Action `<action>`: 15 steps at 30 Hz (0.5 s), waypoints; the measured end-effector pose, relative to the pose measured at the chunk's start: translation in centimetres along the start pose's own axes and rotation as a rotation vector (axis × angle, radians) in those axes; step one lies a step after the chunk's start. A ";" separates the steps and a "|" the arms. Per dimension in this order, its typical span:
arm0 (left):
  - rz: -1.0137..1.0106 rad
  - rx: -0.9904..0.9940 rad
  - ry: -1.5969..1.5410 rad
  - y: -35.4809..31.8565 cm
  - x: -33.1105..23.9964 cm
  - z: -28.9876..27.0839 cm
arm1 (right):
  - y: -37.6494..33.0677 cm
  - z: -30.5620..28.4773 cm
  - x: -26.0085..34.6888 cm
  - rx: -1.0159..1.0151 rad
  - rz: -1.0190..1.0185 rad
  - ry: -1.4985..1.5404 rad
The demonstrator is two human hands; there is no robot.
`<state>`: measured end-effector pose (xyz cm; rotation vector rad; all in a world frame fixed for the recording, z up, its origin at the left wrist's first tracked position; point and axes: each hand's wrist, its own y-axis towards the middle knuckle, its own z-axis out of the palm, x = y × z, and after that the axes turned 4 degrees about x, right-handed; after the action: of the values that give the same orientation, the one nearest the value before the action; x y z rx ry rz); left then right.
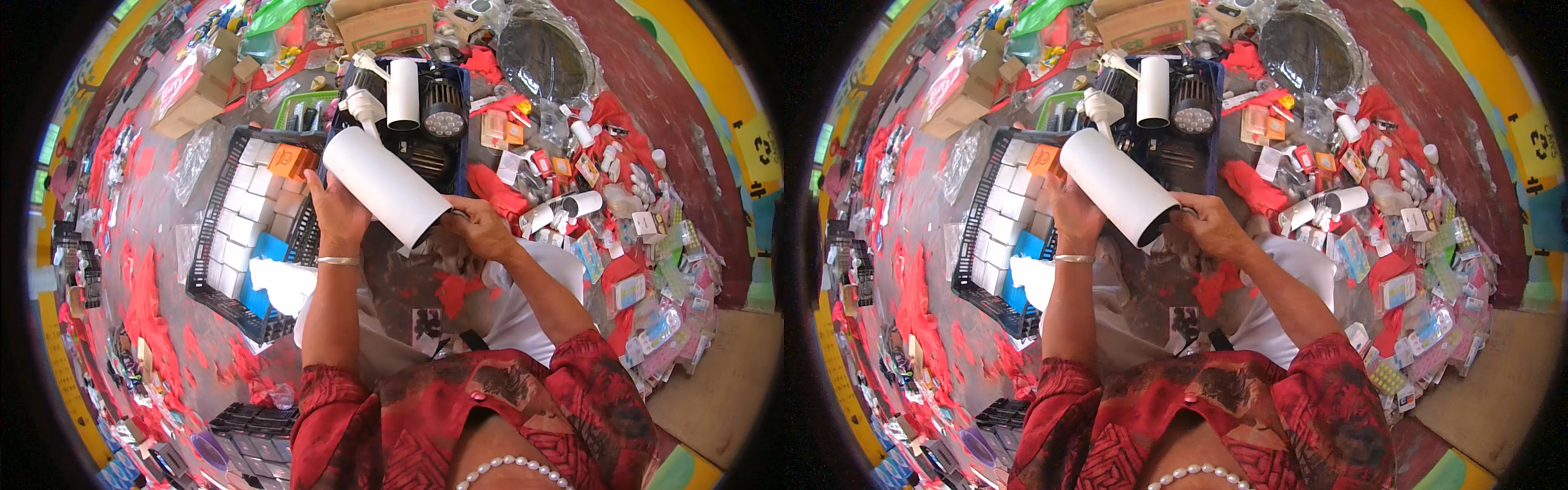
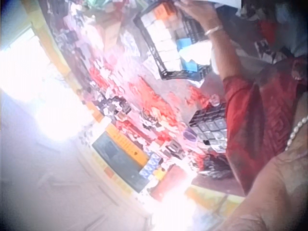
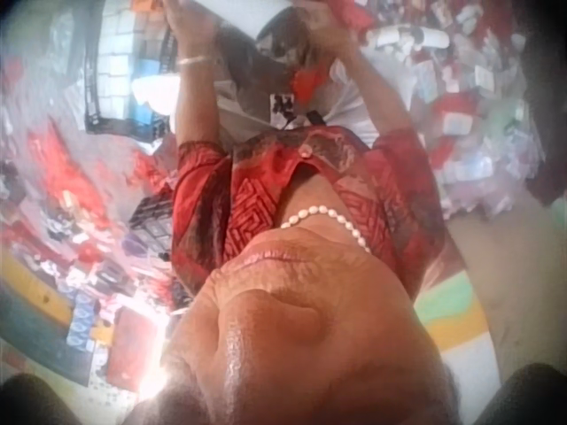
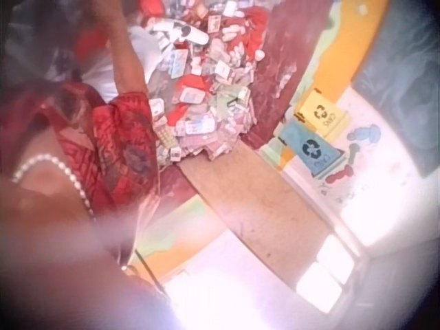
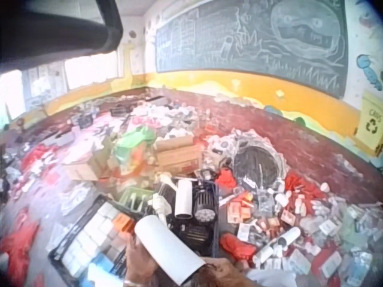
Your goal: The person wipes a white cylindrical light fixture with a cloth, rotating it by hand and reaching into a crate of similar items.
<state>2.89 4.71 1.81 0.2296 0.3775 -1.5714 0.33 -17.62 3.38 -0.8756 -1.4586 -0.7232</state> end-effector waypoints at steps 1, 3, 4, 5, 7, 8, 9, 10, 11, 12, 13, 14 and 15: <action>0.012 0.023 0.048 0.0 0.0 0.3 | -0.2 -0.4 -0.3 0.009 0.045 0.071; 0.026 0.025 0.166 0.5 0.0 0.0 | -0.4 -0.1 1.2 0.017 0.118 0.216; 0.049 0.013 0.204 0.5 0.0 -0.2 | -0.5 -0.1 0.9 0.034 0.128 0.235; 0.072 0.000 0.242 0.4 0.3 0.0 | -0.4 -0.2 0.6 0.052 0.138 0.254; 0.049 0.010 0.187 0.1 0.8 0.5 | -0.8 -0.2 0.6 0.090 0.163 0.256; 0.007 0.031 0.095 -0.2 1.0 0.9 | -1.0 0.1 2.2 0.117 0.178 0.239; -0.038 0.057 0.000 -0.5 1.0 1.1 | -1.4 0.4 3.2 0.140 0.194 0.218; -0.060 0.053 -0.003 -0.5 0.8 0.9 | -1.5 0.7 3.3 0.178 0.182 0.161; -0.085 0.048 -0.010 -0.5 0.7 1.0 | -1.7 0.9 3.4 0.213 0.175 0.103; -0.111 0.044 -0.018 -0.6 0.7 1.0 | -1.9 1.0 3.4 0.247 0.168 0.045; -0.180 0.007 -0.073 -1.0 0.7 1.2 | -1.8 0.5 3.0 0.288 0.096 -0.147; -0.165 -0.030 -0.012 -0.9 0.6 0.9 | -1.8 0.0 3.0 0.259 0.024 -0.218; -0.154 -0.066 0.046 -0.6 0.6 0.5 | -1.8 -1.1 4.1 0.248 0.192 -0.122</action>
<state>2.33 3.93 2.10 0.1895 0.4913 -1.7044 -0.60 -19.08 7.68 -0.8643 -1.5099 -0.3425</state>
